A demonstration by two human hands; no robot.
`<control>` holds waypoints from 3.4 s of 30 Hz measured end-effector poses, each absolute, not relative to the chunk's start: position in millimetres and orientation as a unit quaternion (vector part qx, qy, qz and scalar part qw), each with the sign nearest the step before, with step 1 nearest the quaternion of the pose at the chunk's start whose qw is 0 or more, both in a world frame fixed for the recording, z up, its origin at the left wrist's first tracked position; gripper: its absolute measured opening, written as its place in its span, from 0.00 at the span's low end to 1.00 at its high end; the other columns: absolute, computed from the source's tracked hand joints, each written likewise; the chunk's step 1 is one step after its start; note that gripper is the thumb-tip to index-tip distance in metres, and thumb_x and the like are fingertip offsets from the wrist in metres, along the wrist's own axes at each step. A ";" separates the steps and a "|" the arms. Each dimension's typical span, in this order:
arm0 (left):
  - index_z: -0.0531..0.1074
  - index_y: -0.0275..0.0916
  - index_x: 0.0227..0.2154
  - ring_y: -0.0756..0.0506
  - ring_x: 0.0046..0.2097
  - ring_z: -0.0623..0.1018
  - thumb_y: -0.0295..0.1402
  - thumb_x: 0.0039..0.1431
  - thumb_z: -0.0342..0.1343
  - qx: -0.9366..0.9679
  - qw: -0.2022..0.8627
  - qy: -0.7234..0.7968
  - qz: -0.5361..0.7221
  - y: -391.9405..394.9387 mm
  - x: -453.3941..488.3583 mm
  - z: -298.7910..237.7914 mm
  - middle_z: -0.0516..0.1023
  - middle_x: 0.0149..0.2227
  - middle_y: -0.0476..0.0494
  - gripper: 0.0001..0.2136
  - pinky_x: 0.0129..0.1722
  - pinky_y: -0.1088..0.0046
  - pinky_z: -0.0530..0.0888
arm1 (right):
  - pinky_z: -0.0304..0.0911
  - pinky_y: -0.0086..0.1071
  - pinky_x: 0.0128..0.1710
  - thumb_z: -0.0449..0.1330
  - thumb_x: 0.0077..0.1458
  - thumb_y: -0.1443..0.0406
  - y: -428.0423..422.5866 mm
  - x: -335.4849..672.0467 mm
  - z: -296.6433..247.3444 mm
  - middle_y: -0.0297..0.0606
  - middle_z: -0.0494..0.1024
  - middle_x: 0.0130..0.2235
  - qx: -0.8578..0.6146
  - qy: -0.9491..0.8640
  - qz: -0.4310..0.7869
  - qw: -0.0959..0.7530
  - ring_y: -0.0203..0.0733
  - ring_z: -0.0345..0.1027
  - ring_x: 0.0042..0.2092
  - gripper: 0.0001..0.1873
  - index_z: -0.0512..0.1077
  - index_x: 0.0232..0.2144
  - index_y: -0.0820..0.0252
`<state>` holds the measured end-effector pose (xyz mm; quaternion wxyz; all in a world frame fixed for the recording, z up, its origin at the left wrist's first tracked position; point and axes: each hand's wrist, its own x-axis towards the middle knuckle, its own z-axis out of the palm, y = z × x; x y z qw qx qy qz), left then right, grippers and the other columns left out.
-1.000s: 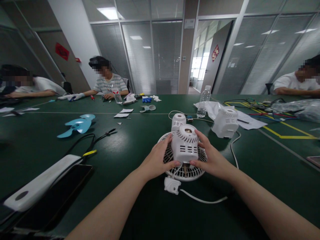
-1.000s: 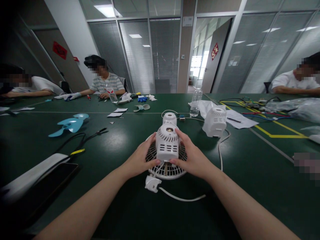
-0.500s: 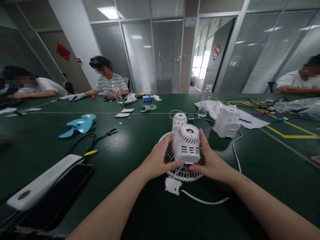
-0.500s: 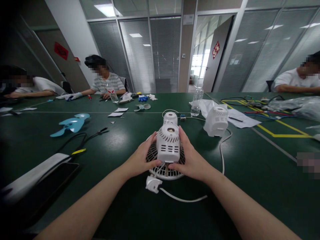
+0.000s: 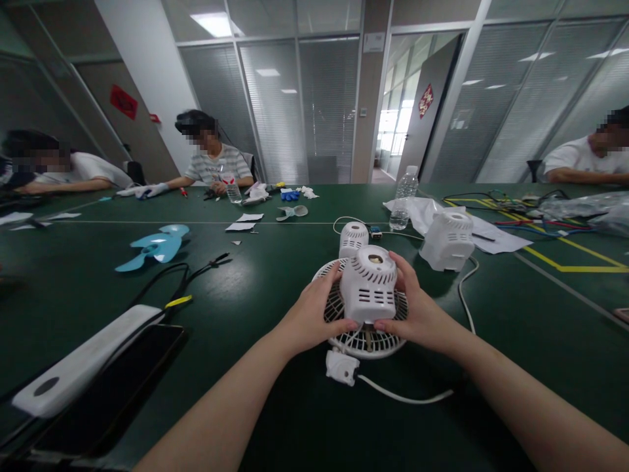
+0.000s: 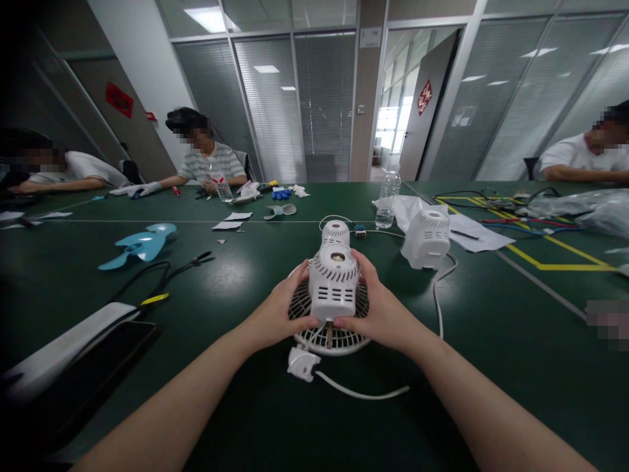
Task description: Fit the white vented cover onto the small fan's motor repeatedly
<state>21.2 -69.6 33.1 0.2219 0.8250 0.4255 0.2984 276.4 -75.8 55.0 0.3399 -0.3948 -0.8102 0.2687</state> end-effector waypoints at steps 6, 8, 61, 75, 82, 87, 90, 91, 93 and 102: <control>0.40 0.43 0.69 0.31 0.68 0.56 0.49 0.52 0.63 0.839 0.198 0.415 0.292 -70.3 21.5 32.1 0.52 0.69 0.34 0.49 0.65 0.45 0.56 | 0.57 0.60 0.60 0.69 0.50 0.56 -74.5 279.4 53.0 0.49 0.58 0.66 -0.371 -0.817 0.278 0.344 0.61 0.59 0.63 0.59 0.31 0.68 0.43; 0.39 0.43 0.69 0.31 0.69 0.55 0.50 0.53 0.62 0.844 0.189 0.407 0.294 -70.8 20.9 31.1 0.50 0.70 0.35 0.49 0.66 0.46 0.54 | 0.56 0.61 0.61 0.67 0.52 0.55 -74.5 279.8 51.6 0.48 0.54 0.68 -0.359 -0.816 0.285 0.351 0.62 0.55 0.65 0.57 0.31 0.68 0.44; 0.33 0.48 0.69 0.33 0.67 0.59 0.46 0.50 0.66 0.806 0.259 0.424 0.322 -71.2 20.2 36.1 0.58 0.68 0.37 0.54 0.64 0.44 0.57 | 0.54 0.64 0.61 0.66 0.52 0.53 -77.8 280.2 56.0 0.47 0.52 0.69 -0.400 -0.817 0.257 0.326 0.62 0.55 0.65 0.60 0.26 0.69 0.43; 0.48 0.46 0.68 0.34 0.65 0.64 0.44 0.48 0.68 0.804 0.253 0.422 0.333 -70.5 19.4 40.1 0.63 0.65 0.38 0.48 0.64 0.48 0.61 | 0.53 0.65 0.61 0.66 0.52 0.53 -78.7 280.6 58.0 0.48 0.53 0.69 -0.405 -0.818 0.259 0.317 0.63 0.55 0.65 0.60 0.26 0.69 0.43; 0.70 0.40 0.55 0.38 0.55 0.76 0.42 0.49 0.68 0.816 0.173 0.408 0.370 -70.5 14.2 42.4 0.77 0.54 0.40 0.30 0.58 0.55 0.70 | 0.53 0.66 0.61 0.66 0.52 0.52 -77.9 280.1 57.5 0.48 0.51 0.69 -0.404 -0.818 0.261 0.317 0.64 0.54 0.66 0.60 0.24 0.69 0.44; 0.75 0.43 0.46 0.42 0.50 0.78 0.34 0.58 0.62 0.797 0.163 0.433 0.387 -68.6 16.8 40.2 0.80 0.47 0.46 0.13 0.53 0.59 0.74 | 0.52 0.65 0.62 0.65 0.53 0.53 -77.9 280.5 57.5 0.48 0.51 0.70 -0.406 -0.818 0.260 0.315 0.63 0.53 0.66 0.60 0.24 0.69 0.44; 0.74 0.44 0.47 0.43 0.50 0.78 0.32 0.60 0.59 0.791 0.166 0.440 0.390 -68.2 19.4 39.0 0.80 0.47 0.47 0.12 0.53 0.59 0.73 | 0.52 0.64 0.62 0.65 0.53 0.53 -77.5 281.2 56.7 0.47 0.51 0.70 -0.411 -0.816 0.261 0.311 0.62 0.53 0.66 0.60 0.24 0.68 0.43; 0.74 0.44 0.46 0.43 0.49 0.78 0.32 0.59 0.60 0.788 0.170 0.442 0.394 -67.9 20.2 38.3 0.80 0.47 0.47 0.12 0.53 0.60 0.74 | 0.52 0.64 0.62 0.65 0.53 0.53 -77.3 281.2 56.4 0.47 0.50 0.70 -0.411 -0.816 0.261 0.312 0.62 0.53 0.66 0.60 0.24 0.68 0.43; 0.75 0.44 0.45 0.43 0.49 0.78 0.31 0.58 0.61 0.777 0.179 0.450 0.401 -66.9 21.4 36.4 0.80 0.46 0.48 0.11 0.52 0.60 0.74 | 0.52 0.64 0.62 0.65 0.52 0.53 -77.2 280.9 56.1 0.47 0.50 0.70 -0.410 -0.816 0.260 0.314 0.63 0.53 0.66 0.60 0.24 0.68 0.43; 0.74 0.45 0.43 0.44 0.46 0.78 0.30 0.56 0.62 0.759 0.194 0.475 0.402 -64.6 24.4 32.7 0.79 0.44 0.49 0.11 0.48 0.63 0.73 | 0.49 0.64 0.63 0.65 0.53 0.53 -79.6 279.4 57.7 0.45 0.48 0.70 -0.417 -0.814 0.261 0.308 0.62 0.51 0.67 0.60 0.23 0.68 0.42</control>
